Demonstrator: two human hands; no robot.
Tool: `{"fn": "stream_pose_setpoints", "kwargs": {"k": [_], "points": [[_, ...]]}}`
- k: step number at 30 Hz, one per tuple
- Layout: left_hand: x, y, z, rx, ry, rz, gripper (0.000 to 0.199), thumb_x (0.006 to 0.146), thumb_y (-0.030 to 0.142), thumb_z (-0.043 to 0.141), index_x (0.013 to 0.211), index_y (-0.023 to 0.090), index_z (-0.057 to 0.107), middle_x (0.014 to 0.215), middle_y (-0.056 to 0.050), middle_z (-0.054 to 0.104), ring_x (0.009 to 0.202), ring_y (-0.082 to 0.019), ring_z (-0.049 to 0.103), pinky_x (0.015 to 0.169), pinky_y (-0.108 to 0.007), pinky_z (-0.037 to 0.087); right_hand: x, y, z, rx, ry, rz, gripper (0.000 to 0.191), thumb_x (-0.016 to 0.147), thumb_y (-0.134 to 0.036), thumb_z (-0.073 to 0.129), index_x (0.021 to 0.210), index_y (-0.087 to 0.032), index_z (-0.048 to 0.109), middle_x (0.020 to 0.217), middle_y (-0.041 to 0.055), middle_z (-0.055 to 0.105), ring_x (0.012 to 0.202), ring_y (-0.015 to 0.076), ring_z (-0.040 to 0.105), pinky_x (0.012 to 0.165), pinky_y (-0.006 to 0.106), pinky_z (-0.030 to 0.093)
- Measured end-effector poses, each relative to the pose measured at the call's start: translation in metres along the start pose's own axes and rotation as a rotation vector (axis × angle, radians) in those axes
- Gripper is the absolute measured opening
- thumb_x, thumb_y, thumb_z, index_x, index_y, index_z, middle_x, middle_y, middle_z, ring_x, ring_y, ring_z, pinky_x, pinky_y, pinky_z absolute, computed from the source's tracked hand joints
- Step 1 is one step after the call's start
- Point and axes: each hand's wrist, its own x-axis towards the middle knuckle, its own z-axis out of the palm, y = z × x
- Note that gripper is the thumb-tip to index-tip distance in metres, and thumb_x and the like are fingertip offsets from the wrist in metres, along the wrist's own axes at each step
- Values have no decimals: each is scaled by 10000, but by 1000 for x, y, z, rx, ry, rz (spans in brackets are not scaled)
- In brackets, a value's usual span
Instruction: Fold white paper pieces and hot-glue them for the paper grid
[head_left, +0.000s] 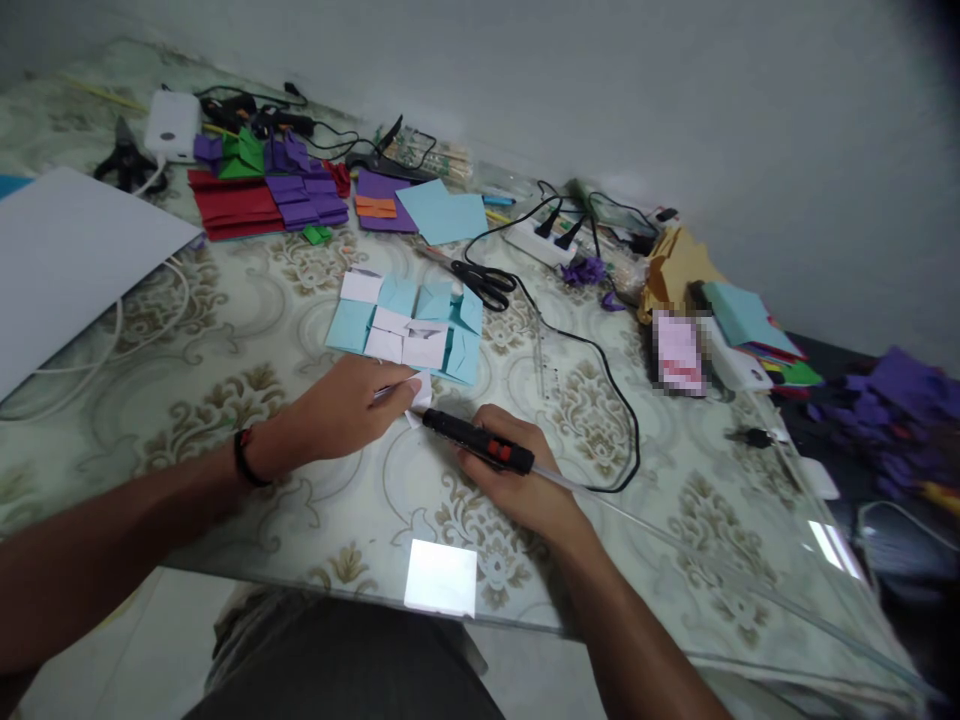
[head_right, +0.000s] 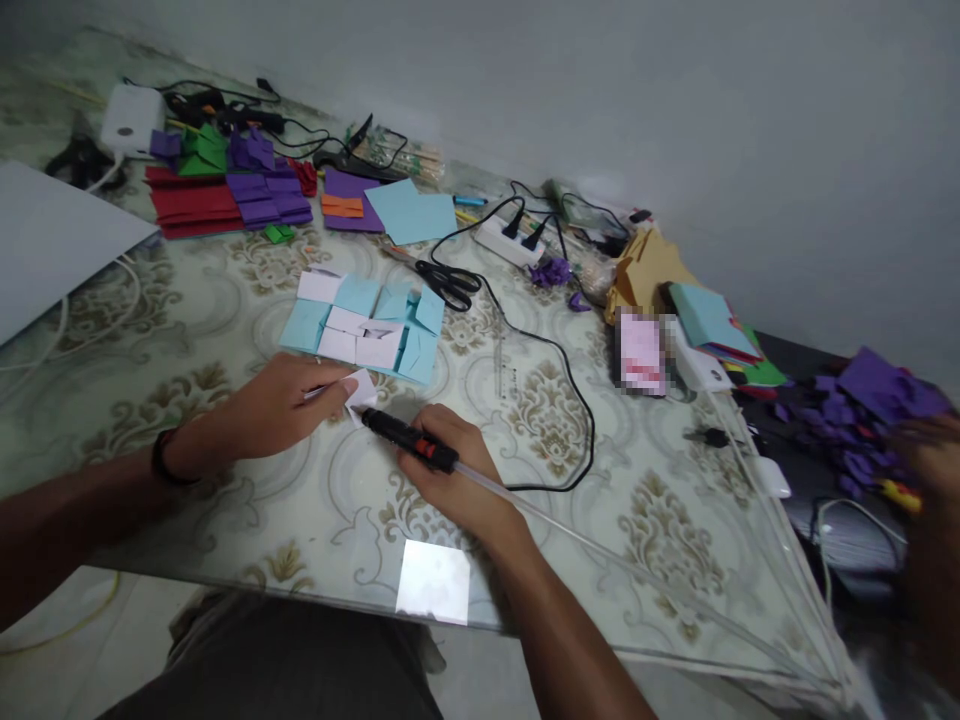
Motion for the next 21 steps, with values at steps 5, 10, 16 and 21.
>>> {"fn": "stream_pose_setpoints", "kwargs": {"k": [5,10,16,21], "points": [[1,1,-1,3,8,-4,377,1005,272,447,640,188,494,570,27,571,550,-124,503,583,-299,303,0,2,1,12,-6,-13,173,823,-209,666,731,-237,522,697,-8,554,689,177,537,613,306,381],[0,1,-1,4,6,-10,371,1005,281,445,655,188,523,583,27,597,563,-127,523,588,-294,316,-1,1,1,9,-1,22,195,805,-192,664,704,-238,504,656,-16,536,668,173,527,593,300,369],[0,0,-1,21,11,-21,379,1005,291,443,647,191,519,568,23,594,546,-130,505,582,-298,307,-1,3,0,2,7,33,196,793,-181,668,702,-239,505,631,-17,525,639,172,506,579,306,362],[0,0,-3,39,8,-46,352,1000,294,453,670,189,523,599,16,621,571,-134,521,602,-298,309,0,3,-2,-4,10,28,171,798,-195,659,703,-233,522,644,-14,536,644,170,516,586,306,366]]}}
